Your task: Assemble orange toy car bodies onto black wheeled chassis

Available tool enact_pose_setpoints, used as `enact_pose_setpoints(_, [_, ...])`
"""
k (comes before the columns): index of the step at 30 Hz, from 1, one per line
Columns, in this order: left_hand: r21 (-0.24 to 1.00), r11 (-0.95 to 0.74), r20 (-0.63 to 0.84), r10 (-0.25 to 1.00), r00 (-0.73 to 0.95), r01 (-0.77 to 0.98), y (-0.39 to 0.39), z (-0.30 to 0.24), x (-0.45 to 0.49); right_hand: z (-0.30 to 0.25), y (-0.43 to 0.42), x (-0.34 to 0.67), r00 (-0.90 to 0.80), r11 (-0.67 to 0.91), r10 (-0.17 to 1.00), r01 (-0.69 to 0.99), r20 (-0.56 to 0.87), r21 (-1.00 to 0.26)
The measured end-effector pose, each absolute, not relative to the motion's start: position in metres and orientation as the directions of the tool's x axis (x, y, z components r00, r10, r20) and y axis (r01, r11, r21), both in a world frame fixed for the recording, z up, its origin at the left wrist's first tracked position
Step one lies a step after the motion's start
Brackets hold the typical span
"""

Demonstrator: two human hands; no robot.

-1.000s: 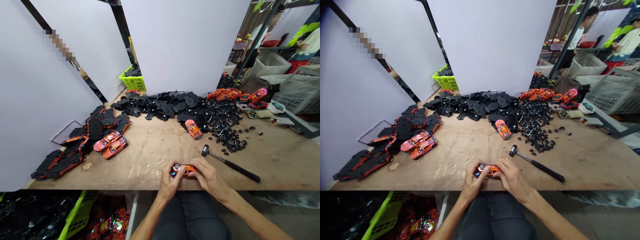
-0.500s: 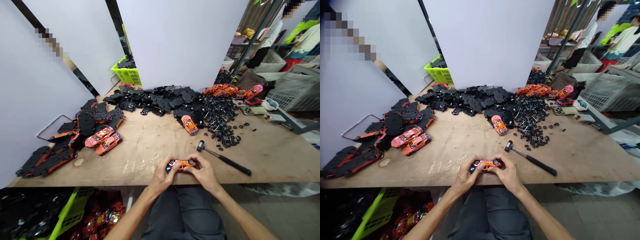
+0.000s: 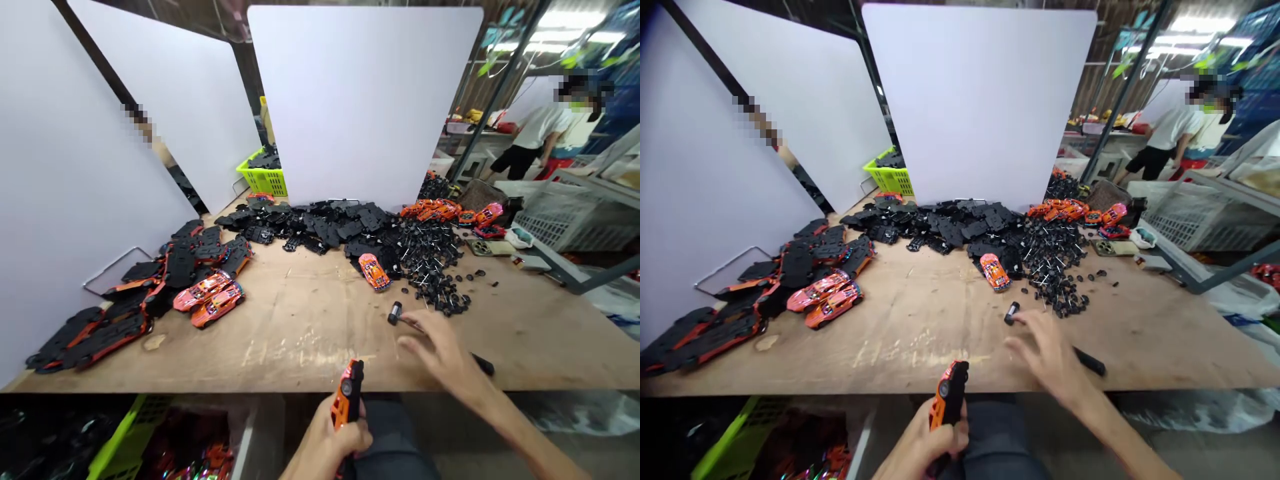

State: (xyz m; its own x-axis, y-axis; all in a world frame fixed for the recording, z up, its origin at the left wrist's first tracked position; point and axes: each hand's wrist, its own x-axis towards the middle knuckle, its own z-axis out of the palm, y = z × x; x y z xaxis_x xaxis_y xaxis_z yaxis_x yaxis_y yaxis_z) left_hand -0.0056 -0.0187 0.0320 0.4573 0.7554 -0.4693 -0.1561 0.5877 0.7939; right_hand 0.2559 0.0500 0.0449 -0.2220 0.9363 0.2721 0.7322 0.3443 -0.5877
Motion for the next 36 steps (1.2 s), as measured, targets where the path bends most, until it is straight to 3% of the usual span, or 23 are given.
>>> enact_pose_setpoints(2, [0.438, 0.801, -0.501, 0.595, 0.628, -0.408, -0.024, 0.023, -0.002, 0.028, 0.064, 0.286, -0.198, 0.334, 0.892, 0.895, 0.407, -0.297])
enact_pose_setpoints(4, [0.098, 0.842, -0.463, 0.511, 0.724, -0.531, -0.021, 0.014, 0.003, 0.013, 0.071, 0.299, -0.248, 0.339, 0.877, 0.927, 0.412, -0.162])
enact_pose_setpoints(5, [-0.014, 0.834, -0.450, 0.487, 0.748, -0.551, -0.018, 0.009, 0.005, 0.008, 0.069, 0.298, -0.271, 0.359, 0.884, 0.915, 0.381, -0.182])
enact_pose_setpoints(7, [-0.124, 0.812, -0.458, 0.462, 0.759, -0.570, -0.012, 0.001, 0.007, 0.008, 0.059, 0.285, -0.305, 0.401, 0.903, 0.850, 0.303, -0.341])
enact_pose_setpoints(10, [-0.180, 0.790, -0.498, 0.441, 0.747, -0.586, -0.006, -0.006, 0.004, 0.028, 0.039, 0.255, -0.460, 0.490, 0.865, 0.691, 0.199, -0.532])
enact_pose_setpoints(13, [-0.229, 0.798, -0.484, 0.404, 0.776, -0.558, -0.005, -0.005, 0.000, 0.051, 0.031, 0.232, -0.618, 0.604, 0.765, 0.594, 0.178, -0.532])
enact_pose_setpoints(18, [-0.259, 0.813, -0.443, 0.380, 0.812, -0.521, -0.003, -0.004, -0.005, 0.049, 0.034, 0.220, -0.415, 0.554, 0.831, 0.562, 0.370, -0.614])
enact_pose_setpoints(21, [-0.265, 0.821, -0.417, 0.375, 0.828, -0.505, -0.003, -0.007, -0.006, 0.038, 0.032, 0.221, -0.566, 0.619, 0.771, 0.553, 0.293, -0.558])
enact_pose_setpoints(25, [-0.282, 0.820, -0.428, 0.358, 0.830, -0.499, -0.003, -0.011, -0.007, 0.037, 0.025, 0.229, -0.481, 0.559, 0.824, 0.603, 0.300, -0.568])
enact_pose_setpoints(29, [-0.287, 0.822, -0.448, 0.338, 0.828, -0.491, -0.002, -0.011, -0.007, 0.043, 0.027, 0.229, -0.577, 0.621, 0.772, 0.595, 0.267, -0.510])
enact_pose_setpoints(33, [-0.305, 0.820, -0.445, 0.327, 0.834, -0.485, 0.000, -0.006, -0.009, 0.039, 0.043, 0.216, -0.423, 0.511, 0.855, 0.579, 0.301, -0.635])
enact_pose_setpoints(36, [-0.303, 0.820, -0.458, 0.321, 0.829, -0.485, 0.001, -0.002, -0.010, 0.027, 0.052, 0.210, -0.528, 0.555, 0.812, 0.567, 0.249, -0.609])
